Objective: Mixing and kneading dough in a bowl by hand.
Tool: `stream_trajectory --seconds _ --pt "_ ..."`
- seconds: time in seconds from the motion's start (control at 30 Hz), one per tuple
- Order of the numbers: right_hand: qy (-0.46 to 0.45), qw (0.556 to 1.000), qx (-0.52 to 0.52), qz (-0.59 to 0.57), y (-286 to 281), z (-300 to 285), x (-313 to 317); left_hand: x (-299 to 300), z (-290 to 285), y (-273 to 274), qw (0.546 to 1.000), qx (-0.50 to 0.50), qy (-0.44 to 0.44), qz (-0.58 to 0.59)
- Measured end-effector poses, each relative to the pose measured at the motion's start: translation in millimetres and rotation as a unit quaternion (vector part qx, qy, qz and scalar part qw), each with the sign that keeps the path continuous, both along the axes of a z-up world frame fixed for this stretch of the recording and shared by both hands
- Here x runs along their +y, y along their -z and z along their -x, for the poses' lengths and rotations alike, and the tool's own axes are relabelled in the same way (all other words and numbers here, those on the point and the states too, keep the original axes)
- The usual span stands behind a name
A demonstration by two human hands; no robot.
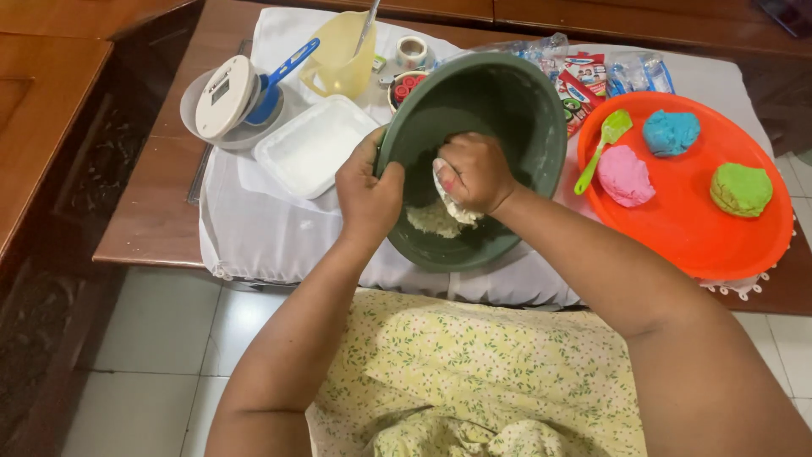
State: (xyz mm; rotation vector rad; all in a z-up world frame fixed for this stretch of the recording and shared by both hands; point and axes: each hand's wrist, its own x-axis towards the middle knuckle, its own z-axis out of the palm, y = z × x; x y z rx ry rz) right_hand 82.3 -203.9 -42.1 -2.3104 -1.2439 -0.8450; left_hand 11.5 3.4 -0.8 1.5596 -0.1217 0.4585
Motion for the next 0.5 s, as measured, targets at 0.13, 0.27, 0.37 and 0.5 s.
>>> stream_trajectory --seconds 0.13,0.27,0.37,0.5 --pt "-0.051 0.994 0.070 0.060 29.9 7.0 -9.1 5.6 -8.5 18.7 0.998 0.062 0.016 0.010" --pt "-0.135 0.976 0.058 0.162 42.8 36.2 6.3 3.0 -10.2 13.9 0.994 0.098 0.046 0.033" --pt "-0.155 0.972 0.021 0.173 38.9 46.4 17.4 -3.0 -9.2 4.9 0.991 0.106 0.068 0.033" --pt "-0.164 0.974 0.052 0.146 43.4 38.0 20.1 2.9 -21.5 20.0 0.990 0.119 0.065 0.036"
